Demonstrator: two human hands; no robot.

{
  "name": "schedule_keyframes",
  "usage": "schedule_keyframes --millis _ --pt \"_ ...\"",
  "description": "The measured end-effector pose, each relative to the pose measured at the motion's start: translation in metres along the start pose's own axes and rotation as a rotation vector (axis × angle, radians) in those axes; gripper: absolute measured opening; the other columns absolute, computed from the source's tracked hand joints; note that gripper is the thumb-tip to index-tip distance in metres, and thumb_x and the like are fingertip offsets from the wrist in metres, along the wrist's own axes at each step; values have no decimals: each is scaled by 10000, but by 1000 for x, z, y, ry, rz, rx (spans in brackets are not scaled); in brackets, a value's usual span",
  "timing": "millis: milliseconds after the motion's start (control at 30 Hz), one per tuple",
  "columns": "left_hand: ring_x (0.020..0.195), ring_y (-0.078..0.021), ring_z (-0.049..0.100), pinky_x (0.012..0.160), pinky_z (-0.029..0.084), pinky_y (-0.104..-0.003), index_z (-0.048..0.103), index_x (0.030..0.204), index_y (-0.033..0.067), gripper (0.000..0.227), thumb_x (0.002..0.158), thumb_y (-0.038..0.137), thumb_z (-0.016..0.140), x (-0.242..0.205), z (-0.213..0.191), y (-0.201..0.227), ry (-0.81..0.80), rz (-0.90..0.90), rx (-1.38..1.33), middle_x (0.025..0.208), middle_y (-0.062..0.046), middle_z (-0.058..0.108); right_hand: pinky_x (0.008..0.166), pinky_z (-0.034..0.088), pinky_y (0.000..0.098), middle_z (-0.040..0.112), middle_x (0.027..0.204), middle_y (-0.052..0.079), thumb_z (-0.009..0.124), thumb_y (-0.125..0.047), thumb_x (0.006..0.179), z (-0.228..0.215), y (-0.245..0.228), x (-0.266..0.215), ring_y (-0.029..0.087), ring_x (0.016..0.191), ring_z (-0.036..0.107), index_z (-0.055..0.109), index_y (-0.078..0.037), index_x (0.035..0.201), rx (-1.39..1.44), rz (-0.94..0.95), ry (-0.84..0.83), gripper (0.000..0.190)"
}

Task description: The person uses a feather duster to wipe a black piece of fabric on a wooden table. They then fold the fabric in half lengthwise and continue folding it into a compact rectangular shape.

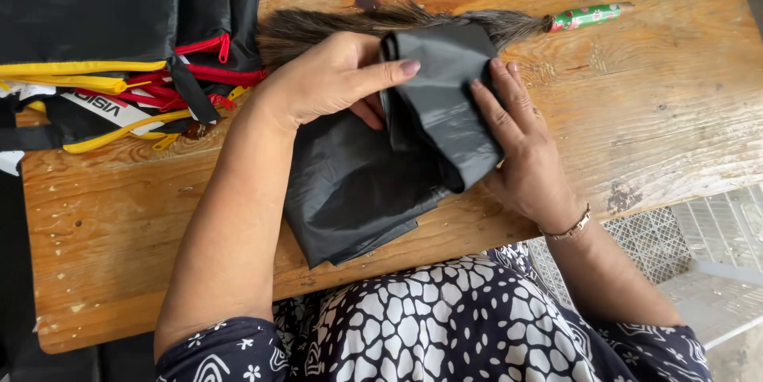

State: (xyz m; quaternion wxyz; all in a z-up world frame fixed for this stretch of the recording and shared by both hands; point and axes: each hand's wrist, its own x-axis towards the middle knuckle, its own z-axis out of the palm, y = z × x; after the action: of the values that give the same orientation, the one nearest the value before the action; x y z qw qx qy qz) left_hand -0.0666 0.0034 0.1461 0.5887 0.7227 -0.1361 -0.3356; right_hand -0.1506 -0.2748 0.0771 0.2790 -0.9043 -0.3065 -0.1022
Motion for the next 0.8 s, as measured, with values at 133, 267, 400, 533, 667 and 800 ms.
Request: schedule_keyframes --millis 133,267,400,533,667,800 --pt "1065 -200 742 691 710 -347 512 1267 102 542 817 301 738 8 0 -16 -58 95 -131 1217 -53 642 1335 227 564 214 1686 292 504 -76 1027 0 1 1 501 1597 213 336 -13 1592 89 18 28 593" --pt "1085 -140 645 684 671 -309 407 1428 136 656 848 129 715 19 0 -36 -138 245 -128 1254 -36 589 1328 260 547 293 1667 261 564 -226 1075 2 2 -1 485 1585 251 390 -13 1566 139 24 68 562" --pt "929 -79 649 656 596 -270 570 1271 201 344 932 228 618 25 9 -37 48 129 -125 1039 38 648 1316 310 550 357 1630 284 527 -175 1090 5 3 -1 499 1550 347 423 18 1537 108 -18 117 498" --pt "855 -148 713 729 682 -403 754 1133 94 227 936 61 646 38 9 -68 35 296 -117 958 -22 742 1098 490 508 566 1503 224 741 -122 916 20 13 1 444 1373 544 605 -46 1458 1 -39 318 565" --pt "834 -114 683 725 648 -343 771 1085 96 182 941 71 662 48 11 -79 -64 314 -83 879 -9 718 1046 530 453 659 1395 190 775 -188 948 22 15 -2 389 1279 622 627 -15 1419 72 28 498 524" --pt "961 -170 725 839 641 -374 768 1159 80 213 971 64 669 70 12 -117 -183 371 -168 1015 -65 779 1011 547 407 714 1290 204 705 -97 984 25 23 1 333 1229 656 650 25 1377 165 65 630 415"
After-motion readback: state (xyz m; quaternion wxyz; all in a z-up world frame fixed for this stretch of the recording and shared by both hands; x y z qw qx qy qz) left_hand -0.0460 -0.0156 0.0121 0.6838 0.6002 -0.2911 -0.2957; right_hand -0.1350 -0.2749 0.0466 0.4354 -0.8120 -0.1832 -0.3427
